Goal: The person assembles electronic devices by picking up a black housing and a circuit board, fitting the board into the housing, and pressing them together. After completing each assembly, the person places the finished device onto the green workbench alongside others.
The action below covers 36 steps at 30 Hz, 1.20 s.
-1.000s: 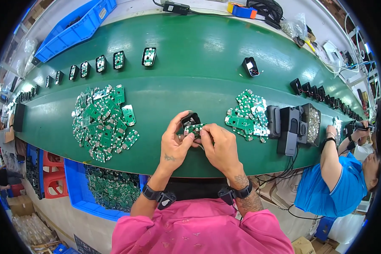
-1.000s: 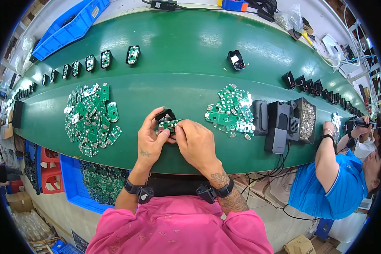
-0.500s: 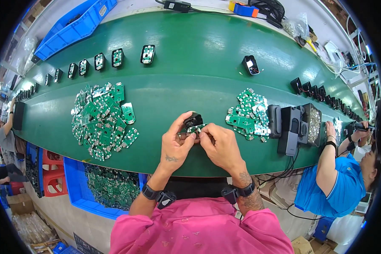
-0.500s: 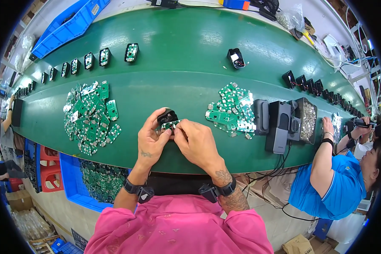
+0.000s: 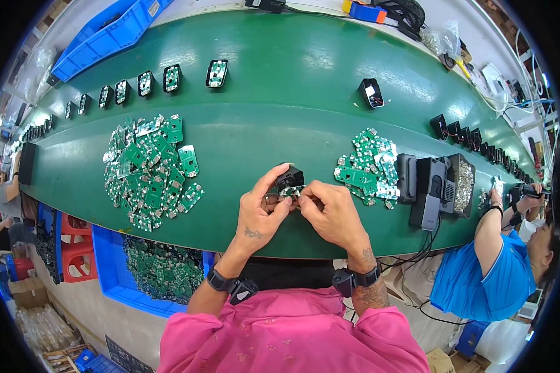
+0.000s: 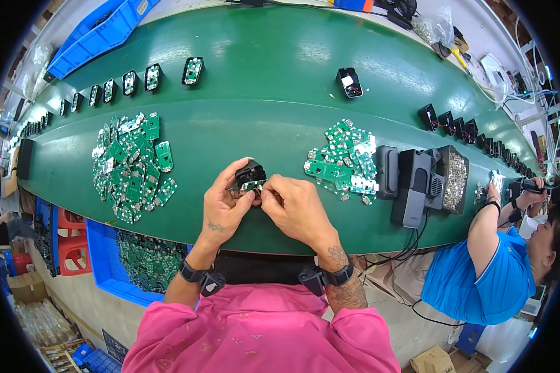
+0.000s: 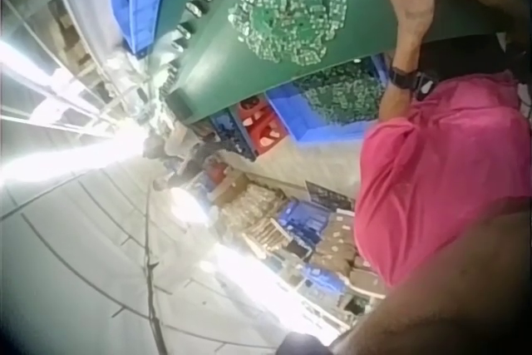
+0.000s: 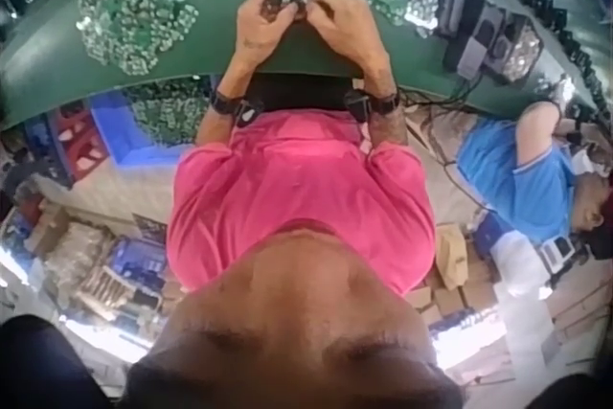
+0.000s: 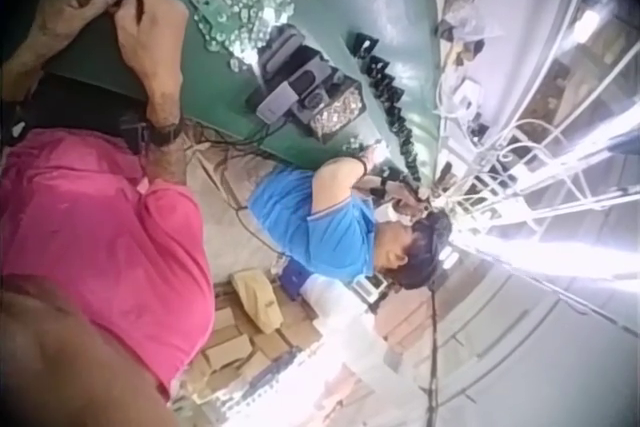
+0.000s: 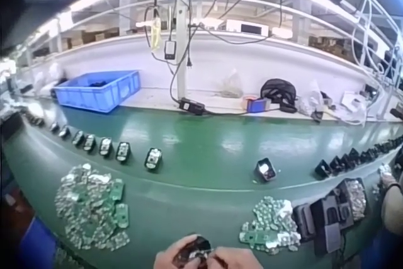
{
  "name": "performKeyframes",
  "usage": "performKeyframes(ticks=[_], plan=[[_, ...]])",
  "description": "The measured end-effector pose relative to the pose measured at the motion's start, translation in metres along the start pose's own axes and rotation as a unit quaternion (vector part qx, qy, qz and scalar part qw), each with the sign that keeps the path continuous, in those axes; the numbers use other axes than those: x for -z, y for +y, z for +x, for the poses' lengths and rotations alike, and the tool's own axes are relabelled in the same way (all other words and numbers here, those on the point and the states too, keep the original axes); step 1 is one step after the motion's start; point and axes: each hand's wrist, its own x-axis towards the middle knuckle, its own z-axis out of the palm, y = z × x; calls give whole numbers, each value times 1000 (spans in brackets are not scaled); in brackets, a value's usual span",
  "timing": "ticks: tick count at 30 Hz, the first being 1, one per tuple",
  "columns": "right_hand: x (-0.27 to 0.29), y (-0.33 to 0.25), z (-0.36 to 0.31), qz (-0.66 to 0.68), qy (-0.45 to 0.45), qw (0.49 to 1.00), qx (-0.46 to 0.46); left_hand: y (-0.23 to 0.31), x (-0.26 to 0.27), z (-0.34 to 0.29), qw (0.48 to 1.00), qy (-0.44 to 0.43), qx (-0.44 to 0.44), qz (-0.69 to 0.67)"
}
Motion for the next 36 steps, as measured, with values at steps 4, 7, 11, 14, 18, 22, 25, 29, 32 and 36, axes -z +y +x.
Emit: performKeyframes(ticks=[4, 7, 11, 14, 18, 22, 25, 29, 32, 36], plan=[[2, -1, 0, 7, -5, 1000, 1, 0, 0, -1, 1000, -4, 4, -10], [1, 0, 0, -8, -12, 1000, 8, -2, 0, -2, 1000, 1, 5, -7], [2, 1, -1, -19, -10, 1000, -1, -2, 1, -2, 996, -5, -22, 81], [-2, 3, -6, -56, 10, 998, 11, 5, -2, -3, 985, -4, -59, 160], [-6, -3, -3, -48, 32, 998, 10, 4, -4, -7, 984, 22, -66, 163], [-5, -5, -2, -8, 24, 1000, -17, 1, -4, -6, 998, 47, -24, 24], [-4, -5, -2, -3, 16, 1000, -27, 1, -3, -6, 997, 34, -39, 65], [-9, -4, -5, -71, 33, 997, 6, 8, -5, -4, 980, 20, -93, 174], [-11, -5, -5, -97, 33, 995, 18, 7, -3, -6, 970, 21, -105, 219], [-15, -4, -5, -77, 36, 996, 7, 7, -3, -4, 973, 26, -112, 202]])
